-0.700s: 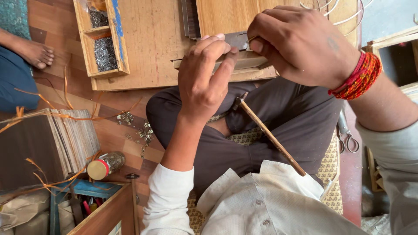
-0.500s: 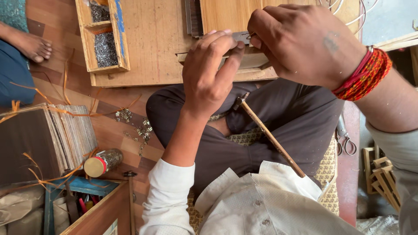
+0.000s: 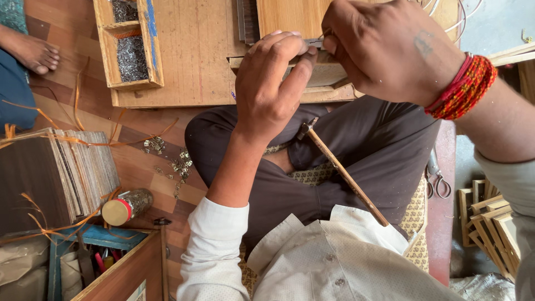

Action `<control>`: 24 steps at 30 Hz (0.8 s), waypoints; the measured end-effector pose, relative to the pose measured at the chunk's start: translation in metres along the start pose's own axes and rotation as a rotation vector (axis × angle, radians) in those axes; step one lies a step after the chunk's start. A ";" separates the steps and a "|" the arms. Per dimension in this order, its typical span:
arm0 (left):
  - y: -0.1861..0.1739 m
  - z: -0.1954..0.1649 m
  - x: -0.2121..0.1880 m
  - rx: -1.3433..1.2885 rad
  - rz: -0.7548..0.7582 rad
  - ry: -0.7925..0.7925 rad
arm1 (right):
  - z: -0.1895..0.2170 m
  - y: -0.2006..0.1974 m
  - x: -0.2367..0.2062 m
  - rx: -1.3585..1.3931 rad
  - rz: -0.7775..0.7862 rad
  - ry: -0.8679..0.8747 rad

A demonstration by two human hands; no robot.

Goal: The person sits on the floor and uses a hammer to drive nails into wooden frames, securing dark panels. They repeatedly pick up frames, position them on a work surface, hammer nails, and move completed units aside.

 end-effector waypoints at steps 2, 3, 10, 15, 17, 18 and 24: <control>-0.001 -0.001 -0.002 -0.007 0.005 -0.006 | -0.001 0.007 0.001 -0.025 0.063 0.009; -0.001 0.000 -0.003 -0.010 0.009 -0.008 | -0.002 0.011 0.001 -0.037 0.094 0.012; -0.002 0.007 -0.009 0.002 0.016 -0.013 | 0.028 0.011 -0.007 -0.324 0.039 0.035; -0.006 0.011 -0.010 -0.007 0.017 -0.061 | 0.054 0.008 -0.006 -0.371 -0.143 0.089; -0.010 0.014 -0.010 -0.027 0.060 -0.102 | 0.057 0.014 -0.007 -0.429 -0.190 0.051; -0.012 0.014 -0.010 -0.039 0.082 -0.124 | 0.057 0.016 -0.008 -0.458 -0.211 0.034; -0.023 0.011 -0.003 -0.117 0.156 -0.204 | 0.052 0.028 -0.022 -0.353 -0.221 0.144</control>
Point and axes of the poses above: each hand's wrist, its own x-axis towards the middle knuckle, its own y-axis out of the palm, z = x × y, the point moved 6 cm from there along x, towards the middle knuckle, and after that the axes turned 4 degrees about -y, right-handed, at the moved point
